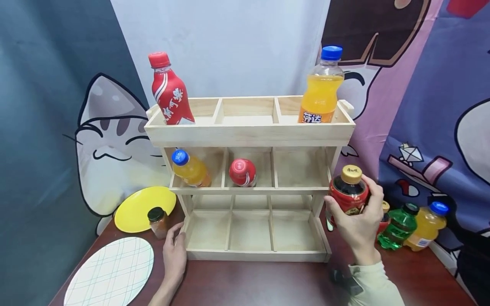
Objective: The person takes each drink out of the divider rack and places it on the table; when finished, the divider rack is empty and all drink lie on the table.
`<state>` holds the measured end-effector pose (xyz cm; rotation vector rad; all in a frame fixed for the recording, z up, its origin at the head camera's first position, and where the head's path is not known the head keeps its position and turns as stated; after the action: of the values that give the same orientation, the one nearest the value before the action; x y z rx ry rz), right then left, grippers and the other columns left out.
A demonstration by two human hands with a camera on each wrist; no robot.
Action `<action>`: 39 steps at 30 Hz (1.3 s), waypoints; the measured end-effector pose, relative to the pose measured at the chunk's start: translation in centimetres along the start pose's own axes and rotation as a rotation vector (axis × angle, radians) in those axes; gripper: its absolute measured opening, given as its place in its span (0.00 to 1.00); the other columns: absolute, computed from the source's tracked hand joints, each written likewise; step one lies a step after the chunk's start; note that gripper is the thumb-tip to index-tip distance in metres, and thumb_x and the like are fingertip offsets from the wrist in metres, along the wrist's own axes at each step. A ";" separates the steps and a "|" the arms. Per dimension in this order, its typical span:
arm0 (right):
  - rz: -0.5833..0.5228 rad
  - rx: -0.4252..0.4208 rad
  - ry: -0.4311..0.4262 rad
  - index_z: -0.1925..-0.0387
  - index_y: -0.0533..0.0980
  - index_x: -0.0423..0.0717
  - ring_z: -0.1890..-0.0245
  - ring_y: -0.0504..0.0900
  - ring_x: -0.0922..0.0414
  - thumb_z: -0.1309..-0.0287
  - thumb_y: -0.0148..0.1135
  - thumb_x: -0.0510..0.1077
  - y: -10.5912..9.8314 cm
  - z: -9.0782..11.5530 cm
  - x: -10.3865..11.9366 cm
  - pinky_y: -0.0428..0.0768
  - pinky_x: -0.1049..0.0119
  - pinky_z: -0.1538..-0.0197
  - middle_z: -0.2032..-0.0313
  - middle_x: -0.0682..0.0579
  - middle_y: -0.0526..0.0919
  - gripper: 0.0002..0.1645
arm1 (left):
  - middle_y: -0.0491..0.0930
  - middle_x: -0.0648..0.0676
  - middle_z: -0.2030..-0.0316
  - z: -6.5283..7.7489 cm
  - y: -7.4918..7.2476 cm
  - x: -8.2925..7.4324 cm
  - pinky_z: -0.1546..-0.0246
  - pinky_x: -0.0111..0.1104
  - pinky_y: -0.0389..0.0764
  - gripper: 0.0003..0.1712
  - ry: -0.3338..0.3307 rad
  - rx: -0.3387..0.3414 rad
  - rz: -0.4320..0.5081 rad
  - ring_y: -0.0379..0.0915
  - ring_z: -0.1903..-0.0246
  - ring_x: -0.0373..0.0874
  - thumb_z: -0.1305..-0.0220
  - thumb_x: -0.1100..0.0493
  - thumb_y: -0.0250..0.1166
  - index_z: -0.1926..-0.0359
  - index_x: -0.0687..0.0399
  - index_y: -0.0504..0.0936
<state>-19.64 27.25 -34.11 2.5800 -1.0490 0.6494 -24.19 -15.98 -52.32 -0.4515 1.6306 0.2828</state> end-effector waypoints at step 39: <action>0.908 0.410 0.855 0.36 0.45 0.31 0.46 0.59 0.32 0.53 0.59 0.61 -18.4 -4.2 -12.7 0.61 0.40 0.45 0.41 0.25 0.55 0.57 | 0.74 0.48 0.49 -0.2 -0.1 0.1 0.62 0.18 0.67 0.16 0.008 -0.008 -0.079 0.69 0.52 0.37 0.33 0.54 0.46 0.47 0.39 0.71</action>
<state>-15.87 49.30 -38.52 1.5536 -1.7896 2.0913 -24.32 -16.13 -52.43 -0.5220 1.6159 0.2286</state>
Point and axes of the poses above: each hand's wrist, its own z-axis away from the middle knuckle, its own y-axis out of the palm, x = y × z, the point moved 4 cm from there along -z, towards the middle knuckle
